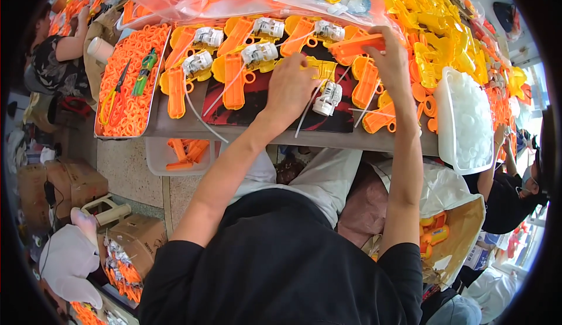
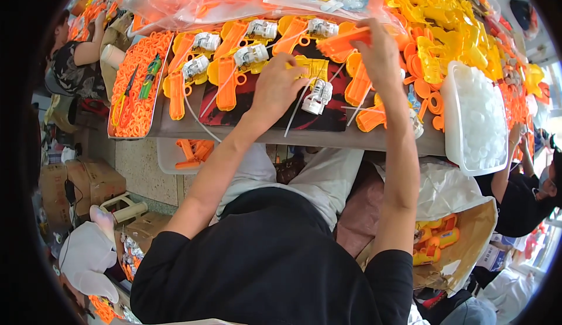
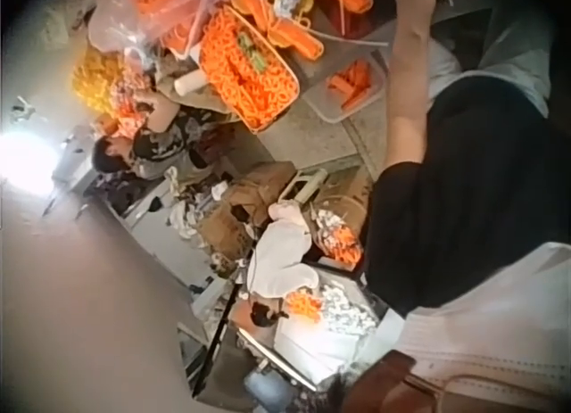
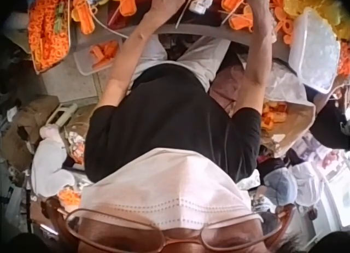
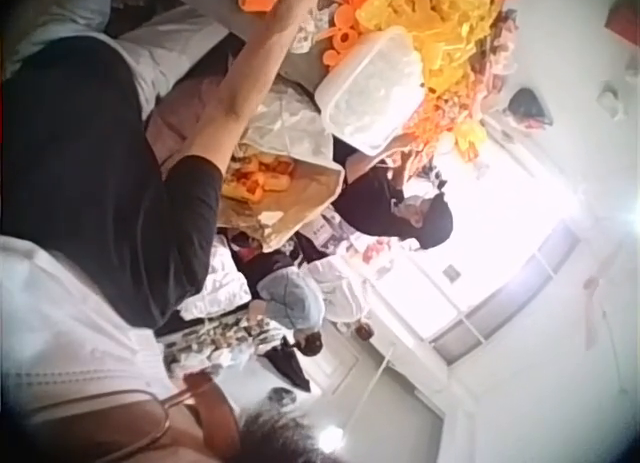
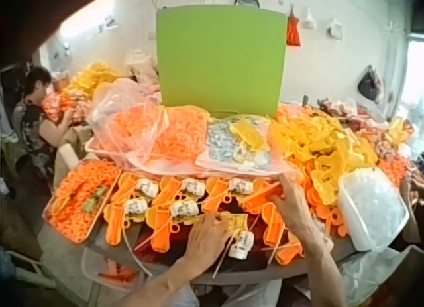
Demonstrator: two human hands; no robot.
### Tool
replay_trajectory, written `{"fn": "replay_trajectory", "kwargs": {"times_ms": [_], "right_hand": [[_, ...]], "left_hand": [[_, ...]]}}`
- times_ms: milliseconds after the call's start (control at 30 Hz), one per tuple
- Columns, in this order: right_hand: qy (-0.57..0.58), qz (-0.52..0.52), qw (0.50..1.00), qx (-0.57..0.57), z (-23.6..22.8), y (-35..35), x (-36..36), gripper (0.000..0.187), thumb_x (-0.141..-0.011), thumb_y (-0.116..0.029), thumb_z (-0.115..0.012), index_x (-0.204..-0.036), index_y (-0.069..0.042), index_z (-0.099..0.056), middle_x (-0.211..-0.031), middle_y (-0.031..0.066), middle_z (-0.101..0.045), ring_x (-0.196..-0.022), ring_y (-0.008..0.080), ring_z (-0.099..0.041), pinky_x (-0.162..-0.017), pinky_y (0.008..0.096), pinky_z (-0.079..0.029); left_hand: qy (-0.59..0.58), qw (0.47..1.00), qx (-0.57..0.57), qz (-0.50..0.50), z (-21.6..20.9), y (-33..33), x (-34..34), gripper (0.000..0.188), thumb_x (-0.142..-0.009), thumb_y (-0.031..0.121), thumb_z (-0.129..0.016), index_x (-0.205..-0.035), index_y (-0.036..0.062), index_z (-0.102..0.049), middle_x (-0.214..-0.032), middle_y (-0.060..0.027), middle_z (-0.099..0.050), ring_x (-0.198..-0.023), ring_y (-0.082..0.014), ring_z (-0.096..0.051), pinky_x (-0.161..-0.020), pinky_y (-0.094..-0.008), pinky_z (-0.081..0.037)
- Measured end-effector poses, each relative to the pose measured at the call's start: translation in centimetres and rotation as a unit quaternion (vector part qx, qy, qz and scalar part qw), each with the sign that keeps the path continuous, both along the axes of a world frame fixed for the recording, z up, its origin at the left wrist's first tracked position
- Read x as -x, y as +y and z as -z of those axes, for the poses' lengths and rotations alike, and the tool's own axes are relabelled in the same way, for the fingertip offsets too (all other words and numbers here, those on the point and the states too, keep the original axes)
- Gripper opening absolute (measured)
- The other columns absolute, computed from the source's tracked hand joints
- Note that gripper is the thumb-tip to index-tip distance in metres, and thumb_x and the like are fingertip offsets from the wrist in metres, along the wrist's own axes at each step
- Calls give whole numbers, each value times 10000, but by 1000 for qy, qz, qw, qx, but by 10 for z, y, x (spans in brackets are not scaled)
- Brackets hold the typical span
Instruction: Assembling plastic toy guns by manually fitting and snapping together colorful components at a factory table.
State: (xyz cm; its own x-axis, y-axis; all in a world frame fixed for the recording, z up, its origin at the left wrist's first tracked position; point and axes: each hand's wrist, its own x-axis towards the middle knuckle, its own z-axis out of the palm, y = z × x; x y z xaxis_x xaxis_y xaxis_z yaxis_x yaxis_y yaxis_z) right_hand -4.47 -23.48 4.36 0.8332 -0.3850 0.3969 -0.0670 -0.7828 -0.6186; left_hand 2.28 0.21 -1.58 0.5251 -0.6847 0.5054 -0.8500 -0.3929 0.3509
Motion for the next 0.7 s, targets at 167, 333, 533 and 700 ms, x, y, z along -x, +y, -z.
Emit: {"fn": "replay_trajectory", "kwargs": {"times_ms": [167, 333, 533, 700], "right_hand": [[-107, -215, 933, 268, -14, 88, 18, 384, -797, 31, -639, -1177, -27, -638, -1145, 130, -621, -1100, 297, -632, -851, 373, -563], [-97, -348, 881, 306, 23, 130, 37, 456, -749, -19, -685, -1202, -50, -638, -1278, 138, -573, -1192, 346, -597, -949, 418, -562], [-127, -159, 970, 133, 37, 132, 49, 615, -706, -28, -874, -1249, -68, -588, -1336, 160, -560, -1178, 388, -587, -955, 442, -523], [1, -31, 998, -46, 21, 81, 33, 357, -832, -151, -810, -1126, -7, -666, -1073, 125, -680, -1054, 273, -633, -892, 379, -500]], "left_hand": [[508, 812, 287, -10, -34, 36, 15, 607, -1039, 507, -517, -1430, 43, -530, -1251, -149, -566, -932, -219, -683, -736, -347, -593], [550, 812, 195, 15, -22, 47, 10, 812, -1021, 695, -393, -1549, 78, -396, -1409, -150, -521, -1136, -186, -616, -908, -326, -540], [603, 768, 215, 23, -26, 49, 18, 641, -948, 215, -717, -1478, -12, -437, -1350, -186, -583, -1019, -202, -702, -803, -298, -579], [628, 752, 200, 15, -14, 51, 13, 536, -999, 122, -605, -1483, -14, -418, -1162, -154, -687, -877, -187, -737, -701, -286, -610]]}}
